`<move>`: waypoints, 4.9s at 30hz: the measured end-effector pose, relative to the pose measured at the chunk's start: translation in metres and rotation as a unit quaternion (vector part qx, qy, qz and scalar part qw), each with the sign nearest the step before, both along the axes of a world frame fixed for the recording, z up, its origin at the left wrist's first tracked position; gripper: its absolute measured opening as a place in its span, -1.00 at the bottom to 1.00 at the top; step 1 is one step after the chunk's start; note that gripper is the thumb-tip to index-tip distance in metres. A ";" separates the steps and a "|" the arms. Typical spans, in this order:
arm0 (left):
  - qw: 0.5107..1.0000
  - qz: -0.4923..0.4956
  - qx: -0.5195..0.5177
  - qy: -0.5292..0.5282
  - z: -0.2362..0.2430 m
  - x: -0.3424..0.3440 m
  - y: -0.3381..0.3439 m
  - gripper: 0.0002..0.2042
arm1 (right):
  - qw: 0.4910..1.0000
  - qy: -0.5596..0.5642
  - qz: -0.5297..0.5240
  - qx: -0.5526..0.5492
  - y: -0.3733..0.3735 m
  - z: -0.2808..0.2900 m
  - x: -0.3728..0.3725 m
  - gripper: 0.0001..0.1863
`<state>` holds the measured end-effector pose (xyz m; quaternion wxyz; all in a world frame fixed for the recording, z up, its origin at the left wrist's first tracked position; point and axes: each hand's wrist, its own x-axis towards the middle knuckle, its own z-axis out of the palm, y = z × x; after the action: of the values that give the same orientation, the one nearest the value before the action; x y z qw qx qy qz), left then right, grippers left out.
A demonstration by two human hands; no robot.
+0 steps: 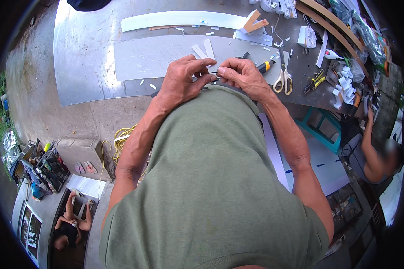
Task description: The user is seen connecting wires to a sign.
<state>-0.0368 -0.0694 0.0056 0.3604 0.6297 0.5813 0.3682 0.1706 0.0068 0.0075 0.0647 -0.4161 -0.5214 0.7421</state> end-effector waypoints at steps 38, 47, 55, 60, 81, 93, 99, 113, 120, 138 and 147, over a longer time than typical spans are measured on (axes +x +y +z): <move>0.979 0.150 -0.098 -0.097 -0.086 -0.080 -0.015 -0.40 | 0.847 -0.049 -0.017 0.529 0.060 -0.036 -0.046 -0.74; 0.971 0.181 -0.024 0.154 -0.088 -0.069 -0.052 -0.53 | 0.928 -0.071 0.016 0.365 -0.008 -0.066 -0.027 -0.77; 0.964 0.107 -0.044 0.240 -0.091 -0.062 -0.054 -0.69 | 0.833 -0.127 0.036 0.537 -0.026 -0.085 -0.095 -0.52; 0.980 0.015 -0.003 0.198 -0.099 -0.083 -0.050 -0.84 | 0.794 -0.215 0.081 0.563 -0.020 -0.101 -0.118 -0.60; 0.917 0.008 -0.284 -0.279 -0.048 -0.100 -0.001 -0.64 | 0.934 -0.014 -0.061 0.351 -0.070 -0.053 -0.107 -0.79; 0.755 0.123 -0.299 -0.570 -0.081 -0.084 -0.033 -0.67 | 0.968 0.009 0.103 0.228 -0.040 -0.037 -0.060 -0.77; 0.757 0.081 -0.341 -0.551 -0.071 -0.060 -0.028 -0.68 | 0.959 0.033 0.151 0.237 -0.036 -0.060 -0.037 -0.75; 0.820 0.156 -0.298 -0.463 -0.083 -0.039 -0.015 -0.81 | 0.964 0.018 0.054 0.260 -0.024 -0.057 -0.018 -0.73; 0.824 0.153 -0.259 -0.479 -0.074 -0.029 -0.013 -0.79 | 0.993 -0.007 -0.026 0.111 -0.009 -0.039 -0.026 -0.74; 0.851 0.117 -0.225 -0.461 -0.060 -0.026 -0.005 -0.85 | 0.990 0.015 -0.029 0.140 0.000 -0.041 -0.039 -0.71; 0.873 0.150 -0.203 -0.418 -0.055 -0.027 -0.005 -0.88 | 0.985 0.047 -0.043 0.163 -0.001 -0.033 -0.042 -0.74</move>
<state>-0.0640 -0.0741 -0.0498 0.6305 0.2353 0.5255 0.5205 0.1282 0.0058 -0.0259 0.1883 -0.3870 -0.6134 0.6622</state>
